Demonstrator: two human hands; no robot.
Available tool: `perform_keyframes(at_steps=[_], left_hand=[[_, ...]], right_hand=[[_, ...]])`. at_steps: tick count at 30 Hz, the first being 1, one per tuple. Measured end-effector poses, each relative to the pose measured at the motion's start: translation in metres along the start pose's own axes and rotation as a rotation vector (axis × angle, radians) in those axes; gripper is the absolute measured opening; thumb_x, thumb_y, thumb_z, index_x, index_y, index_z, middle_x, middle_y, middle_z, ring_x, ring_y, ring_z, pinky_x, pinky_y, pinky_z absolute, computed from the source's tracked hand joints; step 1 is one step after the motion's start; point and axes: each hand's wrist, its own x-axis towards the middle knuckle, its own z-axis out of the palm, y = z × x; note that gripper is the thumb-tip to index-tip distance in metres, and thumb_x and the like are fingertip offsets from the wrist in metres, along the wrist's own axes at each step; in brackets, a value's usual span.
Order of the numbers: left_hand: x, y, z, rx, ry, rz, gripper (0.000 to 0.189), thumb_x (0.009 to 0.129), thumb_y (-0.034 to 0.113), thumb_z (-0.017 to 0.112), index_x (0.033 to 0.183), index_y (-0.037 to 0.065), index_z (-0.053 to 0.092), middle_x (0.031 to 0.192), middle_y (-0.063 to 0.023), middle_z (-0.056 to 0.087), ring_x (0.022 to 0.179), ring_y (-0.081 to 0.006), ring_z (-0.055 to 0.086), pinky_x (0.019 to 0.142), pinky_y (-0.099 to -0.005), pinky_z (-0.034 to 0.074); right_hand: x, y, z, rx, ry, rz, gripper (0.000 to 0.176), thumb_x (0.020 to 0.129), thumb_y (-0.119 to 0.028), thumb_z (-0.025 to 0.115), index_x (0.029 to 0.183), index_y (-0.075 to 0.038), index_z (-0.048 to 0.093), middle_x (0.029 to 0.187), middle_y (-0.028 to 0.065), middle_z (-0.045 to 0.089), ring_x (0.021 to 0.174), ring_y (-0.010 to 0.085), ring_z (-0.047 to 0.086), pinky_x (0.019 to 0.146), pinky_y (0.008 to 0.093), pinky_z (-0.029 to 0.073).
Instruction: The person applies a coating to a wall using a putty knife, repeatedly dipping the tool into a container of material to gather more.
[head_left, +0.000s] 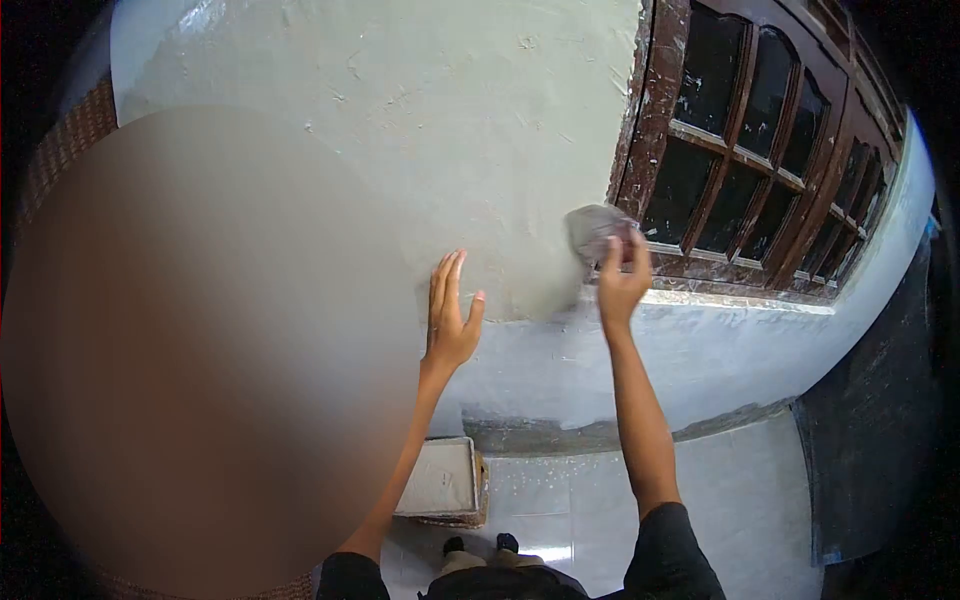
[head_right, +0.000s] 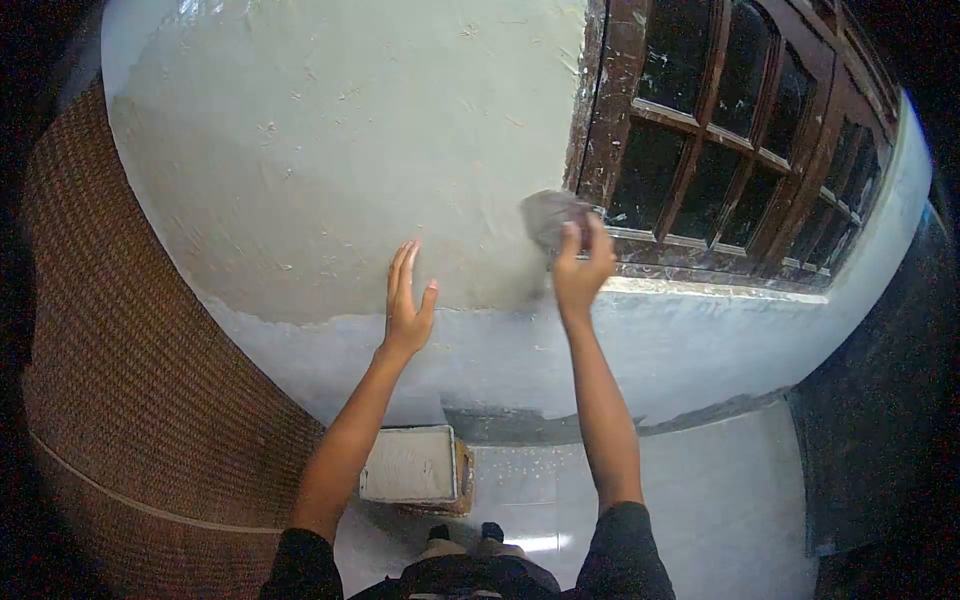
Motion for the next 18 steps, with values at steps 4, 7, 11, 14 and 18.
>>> perform_keyframes(at_steps=[4,7,11,14,18], left_hand=[[0.0,-0.002,0.001,0.013,-0.003,0.046,0.059,0.092,0.015,0.053,0.146,0.0,0.033,0.148,-0.0193,0.039,0.14,-0.0374,0.031,0.117,-0.0517,0.019],[-0.002,-0.005,0.0,0.011,-0.001,0.041,0.059,0.092,0.015,0.053,0.146,0.0,0.033,0.147,-0.0196,0.039,0.14,-0.0374,0.031,0.117,-0.0516,0.019],[-0.003,-0.006,-0.002,-0.001,-0.007,0.023,0.059,0.092,0.015,0.053,0.146,0.0,0.032,0.147,-0.0198,0.039,0.14,-0.0374,0.031,0.117,-0.0515,0.019],[-0.005,-0.007,-0.004,0.009,-0.002,0.007,0.06,0.092,0.014,0.053,0.146,0.0,0.033,0.147,-0.0203,0.039,0.14,-0.0376,0.032,0.117,-0.0514,0.019],[-0.009,-0.01,-0.003,0.013,-0.014,-0.007,0.059,0.092,0.015,0.053,0.146,0.0,0.033,0.147,-0.0209,0.038,0.14,-0.0375,0.031,0.117,-0.0514,0.018]], right_hand=[[0.005,-0.002,-0.028,0.282,0.022,0.353,0.026,0.094,-0.013,0.064,0.114,0.003,0.062,0.102,0.0082,0.065,0.09,0.0157,0.059,0.078,0.0302,0.047],[-0.044,0.024,-0.034,0.208,-0.23,0.214,0.026,0.092,-0.011,0.066,0.113,0.003,0.062,0.098,0.0081,0.065,0.083,0.0152,0.056,0.076,0.0306,0.046],[-0.068,0.029,-0.044,-0.049,-0.464,-0.023,0.026,0.09,-0.009,0.067,0.113,0.003,0.062,0.098,0.0108,0.066,0.082,0.0182,0.057,0.077,0.0322,0.047],[-0.06,0.044,-0.041,0.095,-0.094,0.272,0.025,0.091,-0.01,0.066,0.112,0.003,0.062,0.096,0.0096,0.065,0.082,0.0174,0.057,0.077,0.0315,0.046],[-0.071,0.048,-0.043,0.247,-0.118,0.381,0.021,0.092,-0.01,0.066,0.108,0.003,0.063,0.089,0.0038,0.063,0.08,0.0125,0.055,0.073,0.0278,0.044]])
